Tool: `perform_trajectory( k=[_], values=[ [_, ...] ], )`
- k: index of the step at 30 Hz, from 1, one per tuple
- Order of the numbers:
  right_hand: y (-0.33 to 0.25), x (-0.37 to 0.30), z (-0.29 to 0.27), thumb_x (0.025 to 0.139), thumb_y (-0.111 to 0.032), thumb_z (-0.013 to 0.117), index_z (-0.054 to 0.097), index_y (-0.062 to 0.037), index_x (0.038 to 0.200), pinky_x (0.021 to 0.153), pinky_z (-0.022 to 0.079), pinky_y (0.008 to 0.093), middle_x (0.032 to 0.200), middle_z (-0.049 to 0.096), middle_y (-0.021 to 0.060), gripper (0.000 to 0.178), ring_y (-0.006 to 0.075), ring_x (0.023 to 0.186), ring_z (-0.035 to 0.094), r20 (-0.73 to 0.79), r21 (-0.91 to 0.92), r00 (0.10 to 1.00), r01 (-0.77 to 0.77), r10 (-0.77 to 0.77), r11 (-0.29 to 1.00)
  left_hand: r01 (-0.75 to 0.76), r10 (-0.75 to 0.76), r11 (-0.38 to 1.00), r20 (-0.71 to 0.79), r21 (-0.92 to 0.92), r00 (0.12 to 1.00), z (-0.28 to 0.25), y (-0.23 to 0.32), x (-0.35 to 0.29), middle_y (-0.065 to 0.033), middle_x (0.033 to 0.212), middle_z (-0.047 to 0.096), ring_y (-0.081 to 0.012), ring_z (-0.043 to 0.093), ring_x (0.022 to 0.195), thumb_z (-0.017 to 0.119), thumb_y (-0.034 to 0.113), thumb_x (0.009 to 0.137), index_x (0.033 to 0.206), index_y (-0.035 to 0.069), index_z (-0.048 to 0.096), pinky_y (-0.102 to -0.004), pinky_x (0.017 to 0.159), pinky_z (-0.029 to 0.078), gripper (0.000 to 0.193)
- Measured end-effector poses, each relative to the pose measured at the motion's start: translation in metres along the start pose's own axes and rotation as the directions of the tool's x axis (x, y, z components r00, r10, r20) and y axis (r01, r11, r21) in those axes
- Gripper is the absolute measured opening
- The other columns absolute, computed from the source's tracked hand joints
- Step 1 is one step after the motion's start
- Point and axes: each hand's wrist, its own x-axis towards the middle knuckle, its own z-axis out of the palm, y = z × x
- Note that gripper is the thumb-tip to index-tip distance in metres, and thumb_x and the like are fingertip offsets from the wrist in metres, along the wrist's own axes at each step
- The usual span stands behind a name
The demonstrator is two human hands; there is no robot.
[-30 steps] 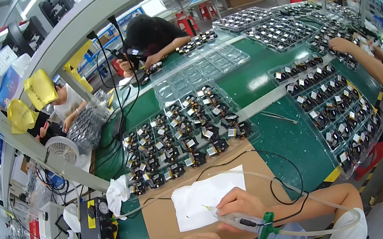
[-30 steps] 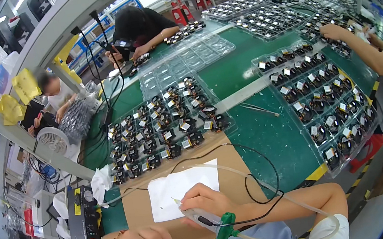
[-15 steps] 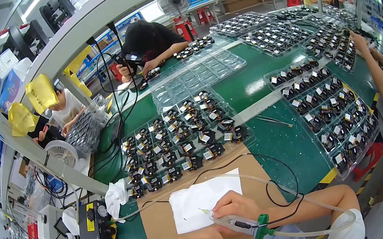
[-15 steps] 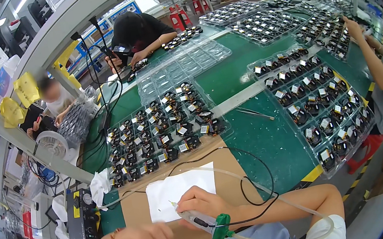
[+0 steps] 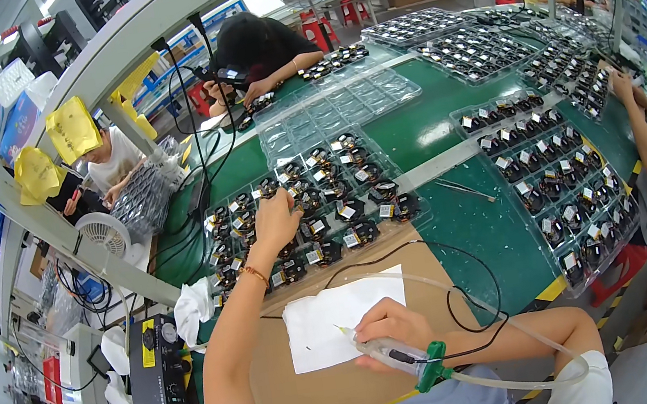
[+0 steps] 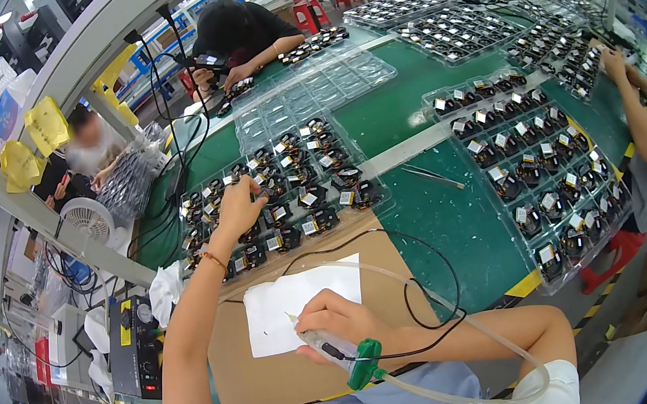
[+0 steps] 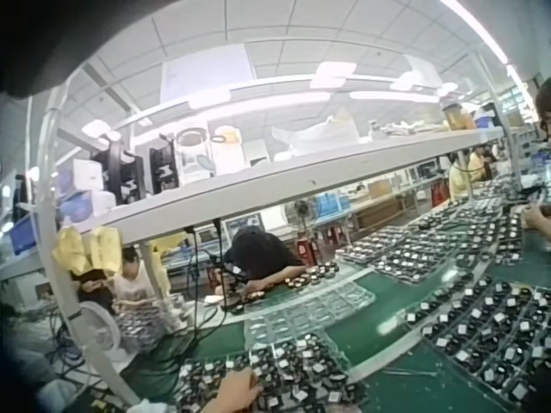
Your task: The person picks up a component from a tray, applies liquid from a syringe to its internal parts, and sets it back into the tray before repeating the process with another component.
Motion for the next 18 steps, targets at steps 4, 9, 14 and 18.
perform_trajectory(
  k=[4, 9, 14, 18],
  values=[
    [0.001, 0.0, 0.001, 0.064, -0.011, 0.078, 0.055, -0.009, 0.096, 0.058, 0.049, 0.0252, 0.088, 0.056, 0.0084, 0.04, 0.0172, 0.072, 0.059, 0.022, 0.008, 1.0, 0.002, -0.002, 1.0, 0.15, -0.107, 0.937, 0.151, -0.315, 0.983, 0.008, -0.004, 0.011, -0.0101, 0.076, 0.065, -0.0254, 0.06, 0.075, 0.074, 0.019, 0.068, 0.086, 0.003, 0.056, -0.0365, 0.069, 0.047, 0.031],
    [0.001, -0.002, 0.0, 0.064, -0.011, 0.078, 0.056, -0.0089, 0.096, 0.058, 0.049, 0.0252, 0.089, 0.056, 0.0081, 0.039, 0.0176, 0.073, 0.059, 0.016, 0.032, 1.0, 0.01, -0.011, 0.999, 0.214, -0.141, 0.884, 0.199, -0.417, 0.97, 0.011, -0.014, 0.016, -0.0104, 0.074, 0.065, -0.0216, 0.063, 0.067, 0.077, 0.022, 0.065, 0.082, 0.001, 0.059, -0.0303, 0.066, 0.048, 0.033],
    [0.0, -0.001, 0.0, 0.064, -0.011, 0.078, 0.055, -0.0089, 0.097, 0.058, 0.049, 0.0249, 0.089, 0.056, 0.0079, 0.04, 0.0173, 0.073, 0.059, 0.032, 0.031, 0.999, -0.002, 0.001, 1.0, 0.268, -0.201, 0.889, 0.209, -0.371, 0.957, 0.009, -0.013, 0.014, -0.0104, 0.077, 0.065, -0.0224, 0.063, 0.071, 0.077, 0.03, 0.064, 0.08, 0.002, 0.06, -0.0314, 0.067, 0.048, 0.037],
    [-0.001, 0.0, -0.003, 0.064, -0.011, 0.078, 0.055, -0.0088, 0.097, 0.058, 0.049, 0.0246, 0.089, 0.056, 0.0079, 0.04, 0.0173, 0.073, 0.059, 0.055, 0.024, 0.998, -0.013, 0.012, 1.0, 0.32, -0.28, 0.924, 0.201, -0.21, 0.939, -0.004, 0.017, 0.015, -0.0119, 0.078, 0.065, -0.0267, 0.063, 0.075, 0.076, 0.039, 0.063, 0.079, 0.002, 0.059, -0.0353, 0.069, 0.048, 0.044]
  ],
)
